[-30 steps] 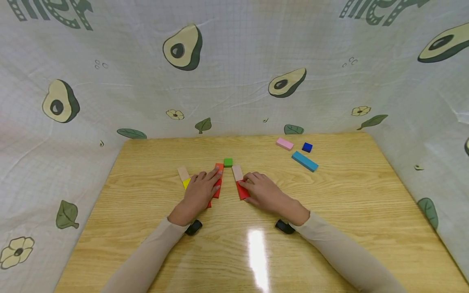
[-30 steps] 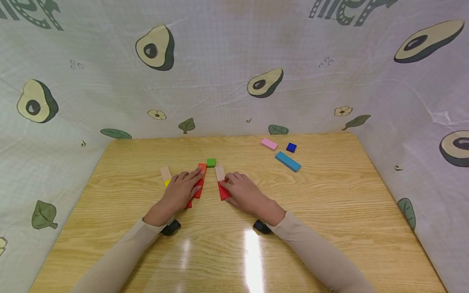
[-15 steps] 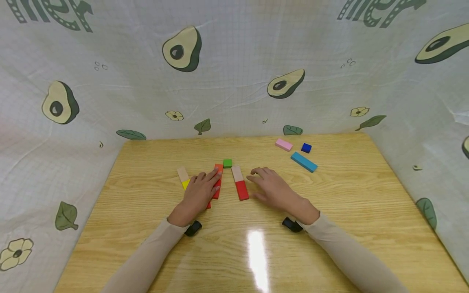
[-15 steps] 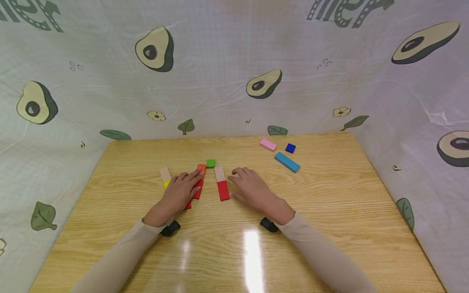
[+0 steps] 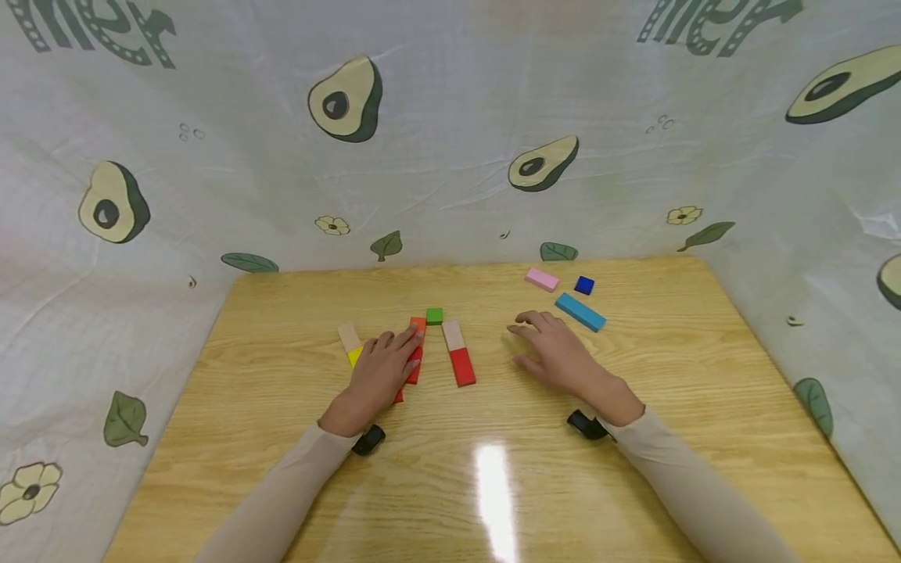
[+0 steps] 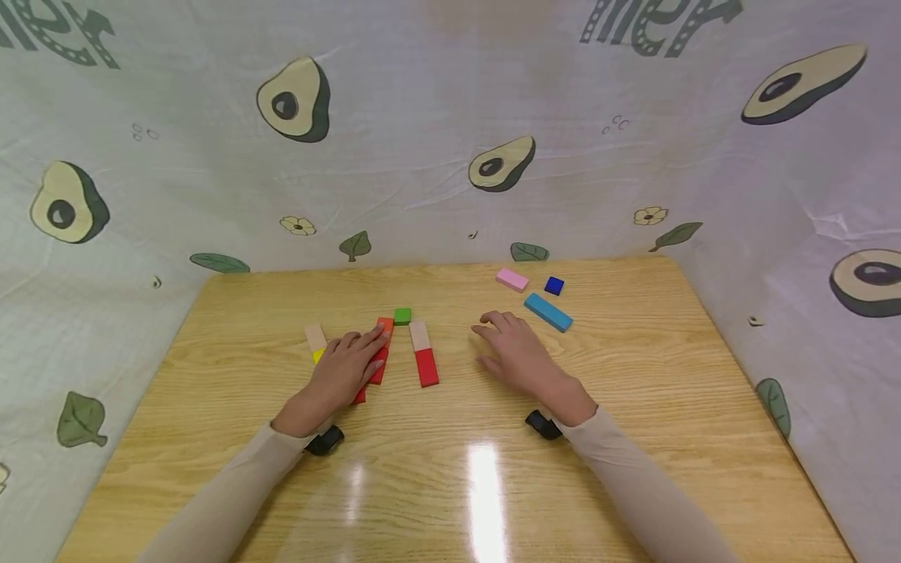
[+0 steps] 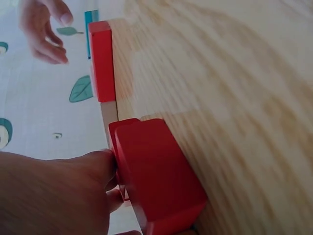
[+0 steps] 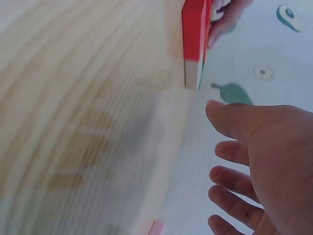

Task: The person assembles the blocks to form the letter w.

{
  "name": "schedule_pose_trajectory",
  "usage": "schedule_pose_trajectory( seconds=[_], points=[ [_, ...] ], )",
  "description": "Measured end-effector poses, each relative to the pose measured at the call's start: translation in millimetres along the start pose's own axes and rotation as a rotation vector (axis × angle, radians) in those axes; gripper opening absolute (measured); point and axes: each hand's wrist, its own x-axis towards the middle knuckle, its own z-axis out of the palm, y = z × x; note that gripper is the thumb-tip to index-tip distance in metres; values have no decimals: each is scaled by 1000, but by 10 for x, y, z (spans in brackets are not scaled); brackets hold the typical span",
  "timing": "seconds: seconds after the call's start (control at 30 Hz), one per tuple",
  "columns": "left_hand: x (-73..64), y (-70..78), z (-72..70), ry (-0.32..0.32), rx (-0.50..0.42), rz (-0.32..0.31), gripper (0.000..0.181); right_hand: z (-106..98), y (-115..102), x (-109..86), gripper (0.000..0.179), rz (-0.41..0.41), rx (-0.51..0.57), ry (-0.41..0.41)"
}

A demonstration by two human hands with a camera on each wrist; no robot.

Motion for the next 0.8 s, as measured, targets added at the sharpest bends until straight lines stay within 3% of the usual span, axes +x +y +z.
schedule_pose_trajectory(
  seconds=[0.47, 0.8],
  points=[
    [12, -29, -18, 108, 62, 85, 46, -254, 561, -168, 48, 118, -27, 80],
    [127, 203, -48, 156, -15, 85, 45, -362, 898, -219, 49, 240, -71, 115]
  ],
)
